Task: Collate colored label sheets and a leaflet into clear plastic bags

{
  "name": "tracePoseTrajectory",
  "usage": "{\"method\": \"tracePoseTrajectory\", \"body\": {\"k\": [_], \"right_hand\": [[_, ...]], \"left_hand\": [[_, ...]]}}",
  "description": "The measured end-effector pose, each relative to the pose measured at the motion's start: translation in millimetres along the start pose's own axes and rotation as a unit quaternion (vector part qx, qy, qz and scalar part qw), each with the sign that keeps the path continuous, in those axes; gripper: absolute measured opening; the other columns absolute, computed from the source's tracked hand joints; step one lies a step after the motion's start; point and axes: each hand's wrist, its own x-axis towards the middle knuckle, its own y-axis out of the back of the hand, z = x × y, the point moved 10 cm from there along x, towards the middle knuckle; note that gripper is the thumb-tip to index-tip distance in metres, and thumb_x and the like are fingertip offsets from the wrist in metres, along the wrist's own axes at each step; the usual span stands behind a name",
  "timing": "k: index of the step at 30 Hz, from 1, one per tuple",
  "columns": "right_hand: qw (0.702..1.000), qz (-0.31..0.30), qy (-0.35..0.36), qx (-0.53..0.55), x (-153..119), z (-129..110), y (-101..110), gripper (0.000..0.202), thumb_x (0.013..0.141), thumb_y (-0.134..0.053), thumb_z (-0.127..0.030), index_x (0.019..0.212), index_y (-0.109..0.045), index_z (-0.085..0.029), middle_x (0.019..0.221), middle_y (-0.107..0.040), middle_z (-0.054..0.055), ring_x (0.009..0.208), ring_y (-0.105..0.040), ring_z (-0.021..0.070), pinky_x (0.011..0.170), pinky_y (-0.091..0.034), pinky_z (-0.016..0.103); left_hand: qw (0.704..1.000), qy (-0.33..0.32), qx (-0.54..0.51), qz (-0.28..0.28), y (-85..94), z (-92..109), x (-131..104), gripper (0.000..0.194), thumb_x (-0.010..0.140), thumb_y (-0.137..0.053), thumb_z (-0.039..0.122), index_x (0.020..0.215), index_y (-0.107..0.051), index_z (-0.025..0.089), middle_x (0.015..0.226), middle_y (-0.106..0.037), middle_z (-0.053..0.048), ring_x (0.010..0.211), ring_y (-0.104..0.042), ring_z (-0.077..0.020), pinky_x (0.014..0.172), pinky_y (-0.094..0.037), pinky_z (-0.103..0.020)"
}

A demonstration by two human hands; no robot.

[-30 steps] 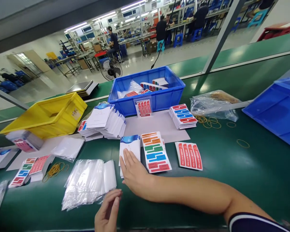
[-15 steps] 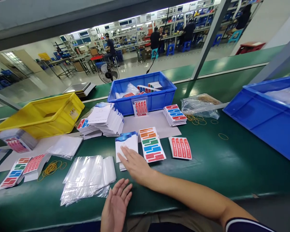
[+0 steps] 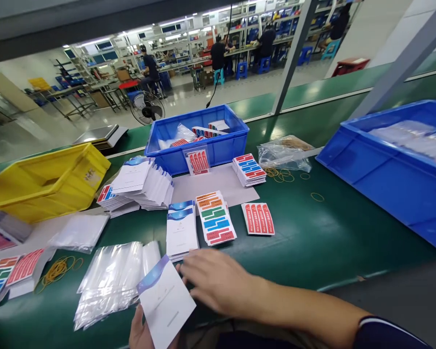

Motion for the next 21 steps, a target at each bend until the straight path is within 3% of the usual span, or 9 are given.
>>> {"method": "tracePoseTrajectory", "body": {"k": [3,7,12,16,19,21], "right_hand": [[0.989,0.023,-0.101,-0.104,-14,59,15,0.054,0.085,-0.065,-0.026,0.135,-0.05,-0.01,0.144,-0.043,0.019,0.134,-0.04,0.0344,0.105,-0.043,0.05],[0.984,0.03,-0.107,-0.14,-28,98,15,0.051,0.086,-0.062,-0.015,0.135,-0.05,-0.008,0.144,-0.044,0.018,0.132,-0.044,0.0318,0.105,-0.044,0.048],[0.993,0.023,-0.102,-0.061,-33,108,23,0.035,0.095,-0.049,-0.019,0.128,-0.059,-0.014,0.13,-0.061,0.01,0.118,-0.059,0.0265,0.098,-0.052,0.041],[0.992,0.026,-0.123,-0.019,-31,116,30,0.033,0.092,-0.057,-0.025,0.123,-0.064,-0.016,0.123,-0.065,0.008,0.112,-0.063,0.0267,0.096,-0.054,0.04],[0.991,0.047,-0.124,-0.015,-32,121,31,0.036,0.088,-0.063,-0.026,0.123,-0.063,-0.017,0.123,-0.066,0.007,0.111,-0.064,0.0273,0.095,-0.055,0.042],[0.99,0.083,-0.11,-0.016,-34,117,36,0.029,0.092,-0.057,-0.024,0.118,-0.066,-0.018,0.118,-0.068,0.007,0.106,-0.066,0.0253,0.091,-0.057,0.04]], "left_hand": [[1.0,0.021,0.01,-0.006,-8.7,3,-3,0.063,0.082,-0.048,0.05,0.142,-0.04,0.031,0.139,-0.054,-0.005,0.136,-0.037,-0.0369,0.112,-0.027,-0.057],[0.997,0.07,0.027,-0.034,-25.6,-4,-3,0.071,0.083,-0.044,0.058,0.147,-0.027,0.032,0.146,-0.046,-0.003,0.142,-0.024,-0.0362,0.115,-0.016,-0.057],[0.991,0.104,-0.006,-0.087,-44.2,-27,3,0.081,0.079,-0.037,0.068,0.148,-0.024,0.026,0.153,-0.035,-0.006,0.145,-0.014,-0.0347,0.119,-0.009,-0.053],[0.99,0.114,-0.009,-0.087,-49.3,-47,8,0.08,0.08,-0.033,0.068,0.146,-0.03,0.024,0.153,-0.035,-0.007,0.145,-0.013,-0.0343,0.119,-0.009,-0.052],[0.988,0.125,-0.009,-0.092,-56.0,-56,10,0.082,0.078,-0.034,0.071,0.144,-0.035,0.024,0.152,-0.036,-0.006,0.145,-0.014,-0.0354,0.119,-0.012,-0.052],[0.987,0.13,-0.007,-0.095,-60.5,-58,10,0.08,0.079,-0.033,0.071,0.144,-0.037,0.024,0.151,-0.037,-0.006,0.145,-0.014,-0.0355,0.119,-0.013,-0.052]]}}
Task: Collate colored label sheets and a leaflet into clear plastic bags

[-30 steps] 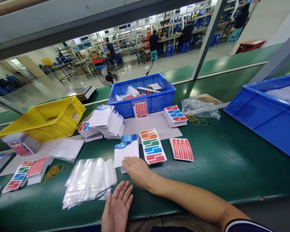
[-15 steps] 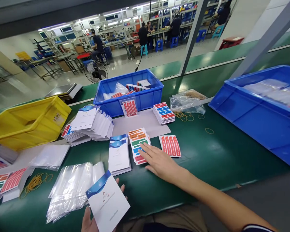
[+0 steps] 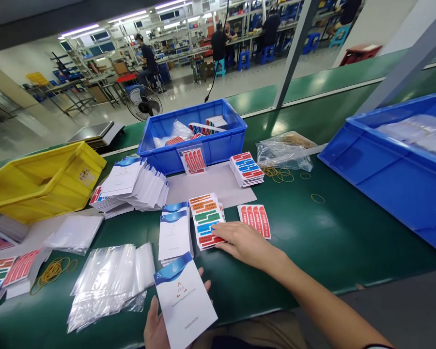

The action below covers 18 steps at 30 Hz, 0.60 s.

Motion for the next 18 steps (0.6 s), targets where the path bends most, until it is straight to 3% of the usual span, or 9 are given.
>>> {"method": "tracePoseTrajectory", "body": {"k": [3,5,6,7,9,11,14,16,18], "right_hand": [[0.989,0.148,-0.006,-0.008,-11,-11,26,0.031,0.095,-0.046,-0.014,0.118,-0.065,-0.018,0.114,-0.071,0.007,0.105,-0.067,0.0218,0.09,-0.058,0.037],[0.969,0.244,0.027,-0.006,-25,-35,40,0.037,0.092,-0.045,-0.008,0.125,-0.06,-0.016,0.116,-0.069,0.009,0.112,-0.064,0.0202,0.096,-0.054,0.036],[0.964,0.257,0.068,0.002,-31,-53,40,0.038,0.091,-0.045,-0.007,0.127,-0.058,-0.014,0.117,-0.069,0.009,0.116,-0.061,0.0192,0.099,-0.051,0.035],[0.963,0.244,0.118,0.015,-35,-74,34,0.037,0.091,-0.046,-0.008,0.126,-0.058,-0.012,0.117,-0.069,0.009,0.117,-0.06,0.0179,0.102,-0.049,0.033],[0.964,0.157,0.209,0.039,-41,-110,12,0.031,0.094,-0.045,-0.014,0.121,-0.06,-0.012,0.117,-0.069,0.006,0.117,-0.06,0.0151,0.107,-0.043,0.03],[0.967,0.074,0.237,0.048,-46,-124,-6,0.027,0.097,-0.044,-0.021,0.115,-0.063,-0.015,0.117,-0.069,0.003,0.115,-0.061,0.0136,0.11,-0.039,0.028],[0.978,0.081,0.188,0.031,-48,-93,2,0.027,0.096,-0.05,-0.027,0.116,-0.062,-0.014,0.117,-0.069,0.006,0.115,-0.061,0.0161,0.108,-0.041,0.03],[0.987,0.121,0.11,-0.007,-49,-46,20,0.03,0.094,-0.055,-0.027,0.122,-0.058,-0.015,0.119,-0.068,0.009,0.118,-0.059,0.0188,0.105,-0.045,0.034],[0.992,0.106,0.016,-0.067,-54,8,30,0.043,0.091,-0.06,-0.031,0.131,-0.052,-0.018,0.129,-0.062,0.011,0.124,-0.053,0.0237,0.103,-0.046,0.041]], "left_hand": [[1.0,0.003,0.002,0.0,-4.3,0,2,0.079,0.08,-0.033,0.07,0.143,-0.039,0.023,0.151,-0.038,-0.007,0.145,-0.016,-0.0361,0.118,-0.015,-0.053],[1.0,-0.002,-0.001,0.005,-4.8,0,3,0.081,0.079,-0.033,0.072,0.142,-0.041,0.021,0.15,-0.04,-0.009,0.144,-0.018,-0.0365,0.118,-0.016,-0.052],[1.0,-0.007,-0.004,0.009,-4.3,1,3,0.083,0.078,-0.034,0.074,0.141,-0.042,0.021,0.15,-0.04,-0.009,0.144,-0.019,-0.0364,0.118,-0.017,-0.051],[1.0,-0.013,-0.006,0.013,-3.5,1,4,0.084,0.077,-0.034,0.074,0.141,-0.043,0.02,0.15,-0.04,-0.009,0.144,-0.02,-0.0361,0.118,-0.017,-0.05],[0.999,-0.024,-0.011,0.023,-1.1,2,4,0.083,0.079,-0.035,0.073,0.141,-0.043,0.019,0.15,-0.04,-0.01,0.143,-0.022,-0.0352,0.118,-0.016,-0.049],[0.999,-0.029,-0.014,0.029,1.1,3,4,0.08,0.081,-0.035,0.07,0.142,-0.041,0.018,0.15,-0.04,-0.011,0.143,-0.023,-0.0345,0.118,-0.016,-0.05],[0.999,-0.025,-0.019,0.025,2.5,5,0,0.075,0.084,-0.036,0.064,0.144,-0.038,0.02,0.149,-0.041,-0.011,0.143,-0.023,-0.0335,0.118,-0.015,-0.052],[1.0,-0.009,-0.019,0.016,1.9,3,-3,0.066,0.087,-0.036,0.057,0.143,-0.038,0.023,0.149,-0.041,-0.008,0.144,-0.023,-0.0321,0.118,-0.014,-0.052],[1.0,0.02,-0.016,0.005,0.1,-6,-8,0.059,0.089,-0.037,0.051,0.142,-0.04,0.024,0.15,-0.041,-0.008,0.143,-0.025,-0.0305,0.119,-0.014,-0.051]]}}
